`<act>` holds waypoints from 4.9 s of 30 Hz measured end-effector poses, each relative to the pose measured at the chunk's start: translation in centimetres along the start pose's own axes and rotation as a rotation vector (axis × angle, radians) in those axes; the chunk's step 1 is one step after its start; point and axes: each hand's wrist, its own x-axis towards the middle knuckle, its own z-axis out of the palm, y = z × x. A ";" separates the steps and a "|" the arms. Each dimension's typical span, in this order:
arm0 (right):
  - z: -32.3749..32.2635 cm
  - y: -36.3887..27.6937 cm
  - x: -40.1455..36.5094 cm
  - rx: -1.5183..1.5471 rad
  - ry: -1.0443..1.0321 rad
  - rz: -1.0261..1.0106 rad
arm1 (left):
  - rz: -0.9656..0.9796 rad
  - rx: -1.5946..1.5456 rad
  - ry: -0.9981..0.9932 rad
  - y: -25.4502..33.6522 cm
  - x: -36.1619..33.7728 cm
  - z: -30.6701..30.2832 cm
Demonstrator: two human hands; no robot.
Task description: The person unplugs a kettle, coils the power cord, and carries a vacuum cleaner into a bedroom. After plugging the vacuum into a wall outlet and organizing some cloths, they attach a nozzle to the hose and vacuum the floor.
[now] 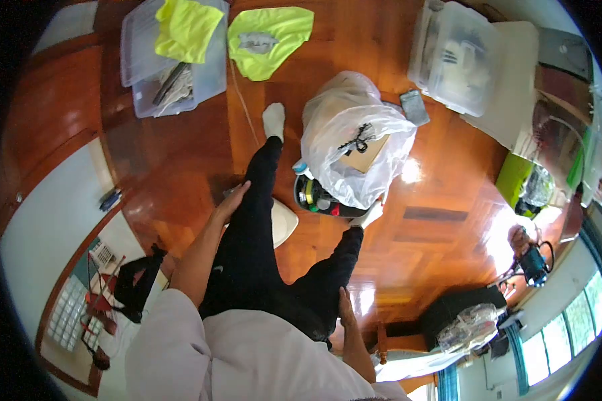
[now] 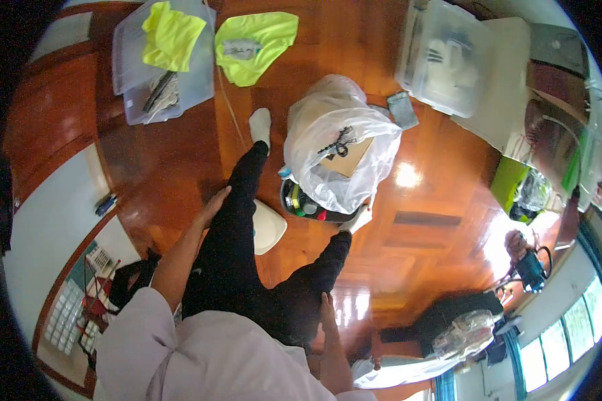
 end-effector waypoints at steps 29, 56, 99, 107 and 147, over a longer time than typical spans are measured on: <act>50.8 -74.9 16.1 -1.280 0.530 -1.683 | 0.069 -0.568 0.429 25.4 46.8 -10.1; 28.4 -60.3 9.3 -0.635 0.331 -1.296 | 0.990 -0.623 0.248 36.6 30.0 -11.5; 46.5 -77.6 19.2 -1.146 0.422 -1.808 | 1.297 0.821 1.133 33.1 41.9 -12.8; 48.0 -79.5 16.7 -1.278 0.398 -1.666 | 1.170 1.067 1.131 31.2 42.8 -17.1; 36.4 -61.9 17.9 -0.837 0.394 -1.483 | 0.941 0.404 0.553 21.9 34.2 -11.3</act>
